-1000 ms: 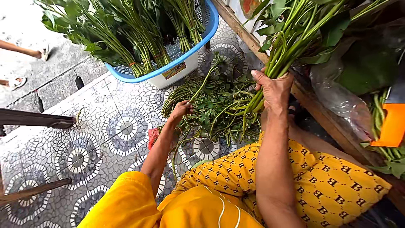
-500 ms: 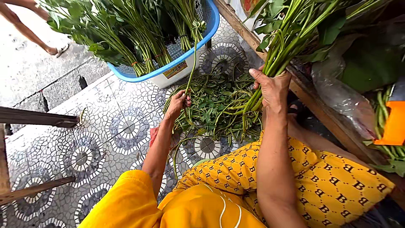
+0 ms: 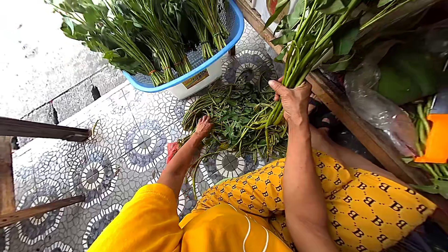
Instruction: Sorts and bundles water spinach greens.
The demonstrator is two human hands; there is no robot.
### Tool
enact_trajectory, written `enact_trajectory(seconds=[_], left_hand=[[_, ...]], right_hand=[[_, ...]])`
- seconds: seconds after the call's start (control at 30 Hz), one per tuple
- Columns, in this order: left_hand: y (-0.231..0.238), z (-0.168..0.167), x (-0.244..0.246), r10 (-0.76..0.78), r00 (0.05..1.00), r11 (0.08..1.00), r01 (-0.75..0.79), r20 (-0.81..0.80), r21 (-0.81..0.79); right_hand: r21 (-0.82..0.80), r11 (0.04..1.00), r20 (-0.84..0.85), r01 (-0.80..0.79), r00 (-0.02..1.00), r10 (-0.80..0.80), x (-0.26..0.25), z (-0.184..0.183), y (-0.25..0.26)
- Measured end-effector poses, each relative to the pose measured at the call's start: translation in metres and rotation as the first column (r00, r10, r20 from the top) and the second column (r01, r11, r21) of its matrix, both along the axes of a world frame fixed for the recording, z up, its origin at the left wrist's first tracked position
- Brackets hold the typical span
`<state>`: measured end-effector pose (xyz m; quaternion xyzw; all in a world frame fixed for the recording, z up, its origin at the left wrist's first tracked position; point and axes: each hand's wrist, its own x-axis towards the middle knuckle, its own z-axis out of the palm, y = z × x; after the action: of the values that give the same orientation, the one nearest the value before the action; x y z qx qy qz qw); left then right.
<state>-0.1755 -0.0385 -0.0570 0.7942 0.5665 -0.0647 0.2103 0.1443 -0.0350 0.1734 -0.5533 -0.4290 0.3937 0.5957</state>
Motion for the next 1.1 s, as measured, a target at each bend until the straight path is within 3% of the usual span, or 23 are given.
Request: enact_trajectory(seconds=[0.1, 0.2, 0.27, 0.33, 0.37, 0.5, 0.53, 0.57, 0.63, 0.7, 0.77, 0.8, 0.9, 0.97, 1.03, 1.1], left_hand=[[0.016, 0.029, -0.011, 0.104, 0.964, 0.992, -0.117, 0.247, 0.038], [0.028, 0.053, -0.015, 0.335, 0.774, 0.907, -0.42, 0.538, 0.039], [0.046, 0.076, -0.004, 0.494, 0.735, 0.831, -0.556, 0.464, -0.003], [0.07, 0.091, 0.01, 0.539, 0.751, 0.82, -0.571, 0.381, -0.034], [0.083, 0.09, 0.017, 0.534, 0.723, 0.815, -0.578, 0.438, -0.04], [0.128, 0.074, 0.055, 0.592, 0.458, 0.774, -0.551, 0.663, -0.312], [0.127, 0.072, 0.067, 0.606, 0.45, 0.768, -0.548, 0.656, -0.333], [0.12, 0.068, 0.078, 0.603, 0.5, 0.773, -0.557, 0.621, -0.302], [0.092, 0.052, 0.094, 0.543, 0.699, 0.833, -0.516, 0.465, -0.197], [0.054, 0.025, 0.108, 0.412, 0.874, 0.908, -0.369, 0.258, -0.198], [0.015, 0.001, 0.129, 0.27, 0.957, 0.94, -0.238, 0.105, -0.243], [-0.002, -0.005, 0.141, 0.24, 0.967, 0.948, -0.215, 0.082, -0.235], [-0.042, -0.004, 0.175, 0.204, 0.948, 0.965, -0.154, 0.244, -0.211], [-0.058, 0.0, 0.188, 0.09, 0.928, 0.952, 0.026, 0.361, -0.305], [-0.065, 0.012, 0.189, 0.016, 0.926, 0.923, 0.131, 0.377, -0.361], [-0.063, 0.03, 0.172, 0.11, 0.925, 0.961, -0.007, 0.364, -0.275]], right_hand=[[0.023, 1.0, -0.017, -0.019, 1.0, 0.019, -0.001, -0.004, 0.003], [0.017, 1.0, -0.008, -0.024, 1.0, 0.024, 0.004, -0.007, 0.005], [-0.01, 1.0, 0.038, -0.018, 0.999, 0.018, 0.006, 0.0, 0.004], [-0.033, 0.999, 0.081, -0.008, 0.997, 0.011, 0.01, 0.004, 0.002], [-0.042, 0.999, 0.095, -0.002, 0.995, 0.006, 0.012, 0.004, 0.001], [-0.056, 0.998, 0.105, 0.019, 0.994, -0.013, 0.016, 0.006, -0.002], [-0.055, 0.998, 0.097, 0.021, 0.995, -0.015, 0.017, 0.008, -0.003], [-0.043, 0.999, 0.085, 0.022, 0.996, -0.018, 0.019, 0.01, -0.004], [-0.024, 1.0, 0.074, 0.02, 0.997, -0.019, 0.023, 0.014, -0.007], [-0.01, 1.0, 0.07, 0.017, 0.997, -0.017, 0.024, 0.018, -0.009], [-0.009, 1.0, 0.079, 0.01, 0.997, -0.009, 0.023, 0.02, -0.011], [-0.009, 1.0, 0.079, 0.007, 0.997, -0.007, 0.022, 0.02, -0.011], [-0.006, 1.0, 0.071, 0.012, 0.997, -0.011, 0.022, 0.021, -0.012], [-0.002, 1.0, 0.069, 0.014, 0.998, -0.014, 0.022, 0.023, -0.012], [0.003, 1.0, 0.068, 0.015, 0.998, -0.015, 0.023, 0.023, -0.012], [0.004, 1.0, 0.069, 0.027, 0.997, -0.027, 0.026, 0.022, -0.014]])
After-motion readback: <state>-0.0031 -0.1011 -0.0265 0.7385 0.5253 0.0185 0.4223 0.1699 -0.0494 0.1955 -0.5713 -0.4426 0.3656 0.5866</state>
